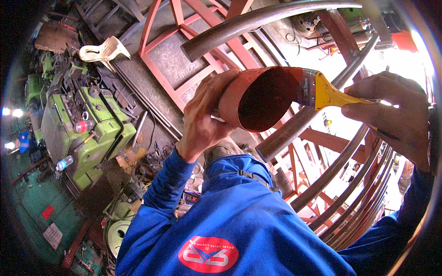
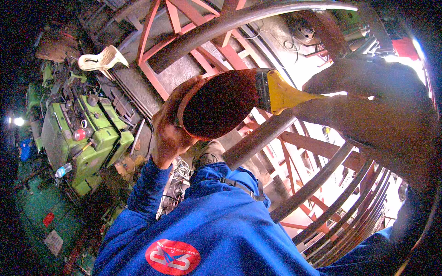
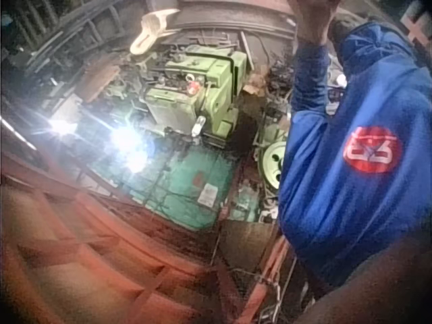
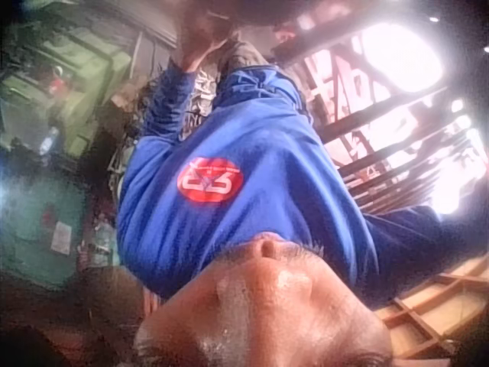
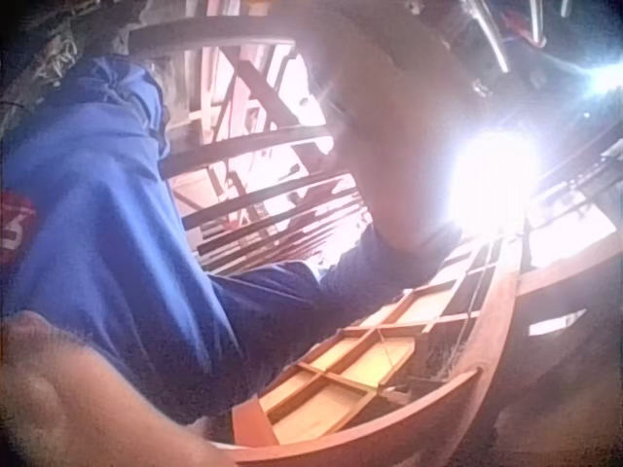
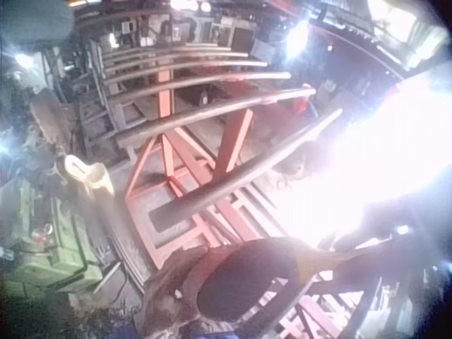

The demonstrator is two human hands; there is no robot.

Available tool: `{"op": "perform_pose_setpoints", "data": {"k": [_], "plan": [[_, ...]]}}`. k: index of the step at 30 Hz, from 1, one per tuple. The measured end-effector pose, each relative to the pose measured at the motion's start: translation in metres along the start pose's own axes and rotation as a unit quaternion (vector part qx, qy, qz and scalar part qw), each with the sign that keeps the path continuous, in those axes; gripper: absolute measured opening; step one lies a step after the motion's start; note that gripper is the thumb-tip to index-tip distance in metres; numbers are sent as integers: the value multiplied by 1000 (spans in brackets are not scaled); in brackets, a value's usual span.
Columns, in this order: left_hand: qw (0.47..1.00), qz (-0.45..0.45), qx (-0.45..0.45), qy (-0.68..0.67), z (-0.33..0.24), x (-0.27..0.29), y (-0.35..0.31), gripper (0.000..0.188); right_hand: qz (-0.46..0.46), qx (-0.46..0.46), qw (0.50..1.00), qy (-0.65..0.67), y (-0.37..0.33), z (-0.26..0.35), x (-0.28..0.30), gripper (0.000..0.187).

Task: The person paints red paint onto curved metal frame bars using a brush and a small red container. They repeatedly dip the brush into the container and apply paint to different sections of the frame while standing in a workshop.

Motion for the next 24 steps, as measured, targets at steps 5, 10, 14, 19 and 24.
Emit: {"op": "perform_pose_setpoints", "data": {"k": [5, 10, 14, 19, 24], "plan": [[999, -12, 16, -27, 3, -2, 2, 81, -39, -46, 998, 24, -18, -6, 3, 29], [999, -15, 50, -4, 10, 0, -1, 82, -149, -134, 974, 105, -51, -27, 2, 27], [997, -39, 56, -39, 8, -5, 4, 84, -264, -212, 910, 240, -65, -44, -15, 26], [997, -30, 72, -11, 13, -6, 4, 87, -236, -174, 870, 396, -2, -37, -14, 22], [988, -32, 81, -127, 22, -21, -1, 88, -358, -116, 836, 401, 28, -34, -38, 21]]}}
Point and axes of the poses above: each hand's wrist, its own y-axis towards the middle knuckle, its own x-axis out of the back of the hand, z = x × y, the point moved 4 cm from there along y, towards the middle knuckle, and after that the axes turned 14 degrees about z, right-handed, at the moved point
